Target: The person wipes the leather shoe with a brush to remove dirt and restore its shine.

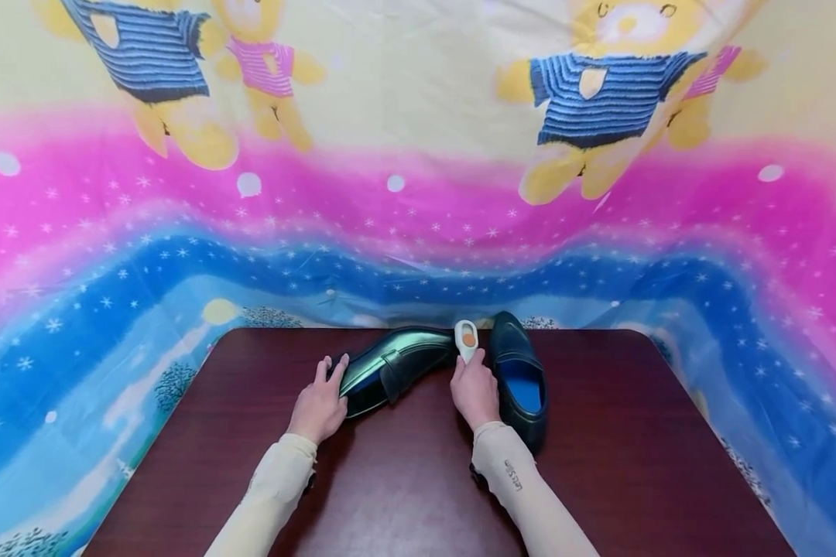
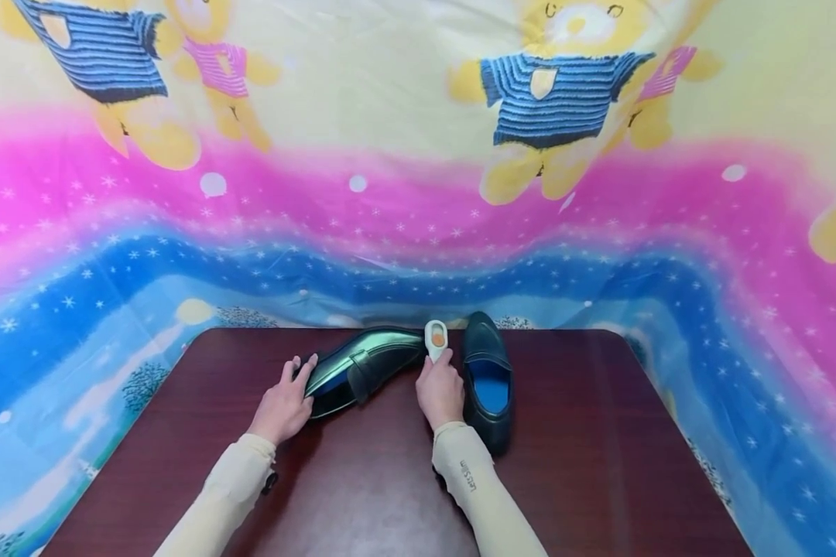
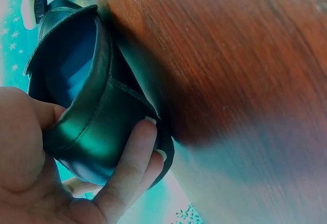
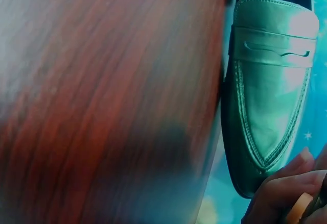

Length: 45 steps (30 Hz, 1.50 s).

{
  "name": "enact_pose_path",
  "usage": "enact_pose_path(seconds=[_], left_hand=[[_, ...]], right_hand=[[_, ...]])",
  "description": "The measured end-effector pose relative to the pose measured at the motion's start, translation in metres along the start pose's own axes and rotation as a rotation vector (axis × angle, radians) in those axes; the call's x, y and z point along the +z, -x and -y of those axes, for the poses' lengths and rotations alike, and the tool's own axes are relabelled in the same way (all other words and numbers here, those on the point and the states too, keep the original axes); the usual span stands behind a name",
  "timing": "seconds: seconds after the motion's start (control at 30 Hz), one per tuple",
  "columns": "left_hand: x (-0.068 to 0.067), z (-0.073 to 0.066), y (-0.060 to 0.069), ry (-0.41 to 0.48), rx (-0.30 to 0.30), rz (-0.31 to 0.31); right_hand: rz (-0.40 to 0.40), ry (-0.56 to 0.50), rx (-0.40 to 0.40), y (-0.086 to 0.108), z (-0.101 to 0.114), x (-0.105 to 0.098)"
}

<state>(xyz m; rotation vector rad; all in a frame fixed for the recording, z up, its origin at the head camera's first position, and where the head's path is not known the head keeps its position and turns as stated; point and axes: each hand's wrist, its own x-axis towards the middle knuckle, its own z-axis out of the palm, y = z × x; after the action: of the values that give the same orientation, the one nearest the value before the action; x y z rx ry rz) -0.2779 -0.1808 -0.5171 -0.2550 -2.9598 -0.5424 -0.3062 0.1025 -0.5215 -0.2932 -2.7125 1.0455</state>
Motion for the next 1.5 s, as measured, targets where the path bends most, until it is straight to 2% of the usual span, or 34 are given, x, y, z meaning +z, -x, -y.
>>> enact_pose_path(seconds=[0.13, 0.27, 0.4, 0.5, 0.63, 0.87, 1.03, 1.27, 1.5], left_hand=[[-0.001, 0.000, -0.002, -0.001, -0.012, 0.010], [-0.002, 0.002, -0.003, 0.015, -0.019, 0.021], [-0.003, 0.003, -0.005, 0.032, -0.024, 0.029], [-0.004, 0.004, -0.006, 0.033, -0.026, 0.035], [-0.005, 0.005, -0.007, 0.034, -0.026, 0.045], [-0.004, 0.007, -0.009, 0.034, -0.031, 0.048], [-0.004, 0.008, -0.009, 0.045, -0.021, 0.050], [-0.004, 0.007, -0.009, 0.058, -0.036, 0.051], [-0.004, 0.006, -0.009, 0.062, -0.033, 0.065]], right_hand=[[0.016, -0.041, -0.005, 0.002, 0.004, -0.006], [0.058, -0.080, -0.042, 0.006, 0.011, -0.020], [0.152, -0.133, -0.080, 0.010, 0.021, -0.043], [0.229, -0.217, -0.088, 0.010, 0.027, -0.064], [0.266, -0.309, -0.109, 0.006, 0.025, -0.093], [0.202, -0.432, -0.164, -0.010, 0.002, -0.132], [0.131, -0.453, -0.182, -0.022, -0.023, -0.150], [0.071, -0.354, -0.132, -0.035, -0.059, -0.167], [0.037, -0.195, -0.105, -0.045, -0.099, -0.174]])
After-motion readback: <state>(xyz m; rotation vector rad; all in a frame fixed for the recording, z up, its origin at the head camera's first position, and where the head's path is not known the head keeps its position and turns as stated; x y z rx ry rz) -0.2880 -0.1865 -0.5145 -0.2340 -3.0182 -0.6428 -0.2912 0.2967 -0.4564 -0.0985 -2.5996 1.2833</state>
